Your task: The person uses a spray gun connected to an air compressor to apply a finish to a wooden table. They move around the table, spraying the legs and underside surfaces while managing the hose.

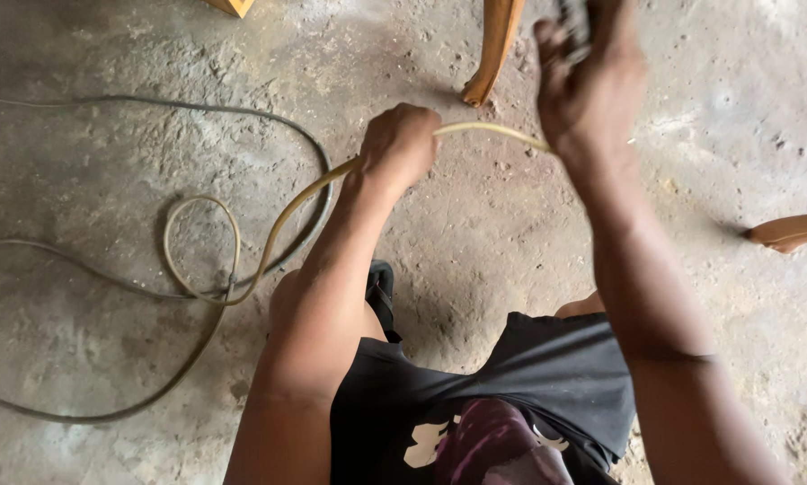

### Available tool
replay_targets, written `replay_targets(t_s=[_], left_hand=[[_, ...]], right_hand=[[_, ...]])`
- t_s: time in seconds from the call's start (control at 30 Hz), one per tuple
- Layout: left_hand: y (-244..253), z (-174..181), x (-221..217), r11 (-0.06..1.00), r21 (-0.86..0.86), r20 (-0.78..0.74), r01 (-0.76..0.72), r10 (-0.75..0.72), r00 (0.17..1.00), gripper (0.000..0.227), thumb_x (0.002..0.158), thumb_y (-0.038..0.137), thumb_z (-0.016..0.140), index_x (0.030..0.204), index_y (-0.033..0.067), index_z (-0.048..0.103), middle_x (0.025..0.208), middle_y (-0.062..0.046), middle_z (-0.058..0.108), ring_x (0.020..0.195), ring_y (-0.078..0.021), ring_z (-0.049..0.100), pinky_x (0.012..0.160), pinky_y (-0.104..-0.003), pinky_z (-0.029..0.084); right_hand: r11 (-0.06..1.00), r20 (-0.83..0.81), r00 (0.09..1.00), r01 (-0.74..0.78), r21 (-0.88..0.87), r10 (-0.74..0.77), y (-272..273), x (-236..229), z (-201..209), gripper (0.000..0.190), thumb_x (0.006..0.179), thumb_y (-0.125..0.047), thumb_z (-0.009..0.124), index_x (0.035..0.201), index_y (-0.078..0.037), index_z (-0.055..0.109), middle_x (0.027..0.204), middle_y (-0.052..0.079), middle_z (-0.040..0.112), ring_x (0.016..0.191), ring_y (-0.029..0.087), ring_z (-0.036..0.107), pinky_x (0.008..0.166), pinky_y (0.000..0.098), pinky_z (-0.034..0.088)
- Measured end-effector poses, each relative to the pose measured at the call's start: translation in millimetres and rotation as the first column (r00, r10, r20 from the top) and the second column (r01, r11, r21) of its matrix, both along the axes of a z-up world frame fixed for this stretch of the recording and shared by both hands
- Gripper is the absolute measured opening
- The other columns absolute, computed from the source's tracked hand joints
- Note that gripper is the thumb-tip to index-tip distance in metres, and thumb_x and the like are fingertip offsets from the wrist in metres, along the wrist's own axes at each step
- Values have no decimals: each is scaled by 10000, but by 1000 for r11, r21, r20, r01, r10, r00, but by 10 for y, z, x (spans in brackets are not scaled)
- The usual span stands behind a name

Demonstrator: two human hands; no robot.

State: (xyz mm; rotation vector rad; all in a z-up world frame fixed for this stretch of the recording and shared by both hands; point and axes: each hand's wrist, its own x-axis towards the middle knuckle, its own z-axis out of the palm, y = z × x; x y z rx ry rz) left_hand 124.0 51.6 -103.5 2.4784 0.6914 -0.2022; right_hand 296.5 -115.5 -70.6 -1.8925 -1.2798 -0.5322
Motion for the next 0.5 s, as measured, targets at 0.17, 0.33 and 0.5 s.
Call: replay_targets(t_s=[0.17, 0.33, 0.5], left_hand=[[-187, -76, -81, 998, -55, -210, 31, -42, 977, 178, 1028, 113, 555, 1092, -6, 670, 807, -109, 651, 604, -159, 591, 509, -324, 503], [-364, -448, 4, 990, -47, -261, 134, -142, 955, 171, 970, 57, 592, 1081, -18, 699, 920, -172, 698, 750, -235, 681, 644, -374, 561], [-410, -723, 32, 973, 1, -281, 230, -221, 934, 164, 927, 10, 603, 1011, -7, 743, 1014, -216, 726, 889, -310, 727, 785, -421, 587]], right_hand=[[927, 70, 972, 233, -293, -222, 197, -123, -1083, 419, 1161, -423, 644, 1130, -46, 464, 832, 48, 526, 538, 104, 359, 413, 272, 343], [850, -20, 961, 236, -471, -277, 274, -230, -2084, 567, 1077, -550, 606, 1126, -2, 466, 896, 113, 530, 624, 182, 479, 469, 346, 443], [815, -232, 912, 161, -557, -339, 305, -356, -2728, 657, 1011, -617, 595, 1126, 17, 470, 973, 233, 589, 767, 386, 654, 613, 499, 535]])
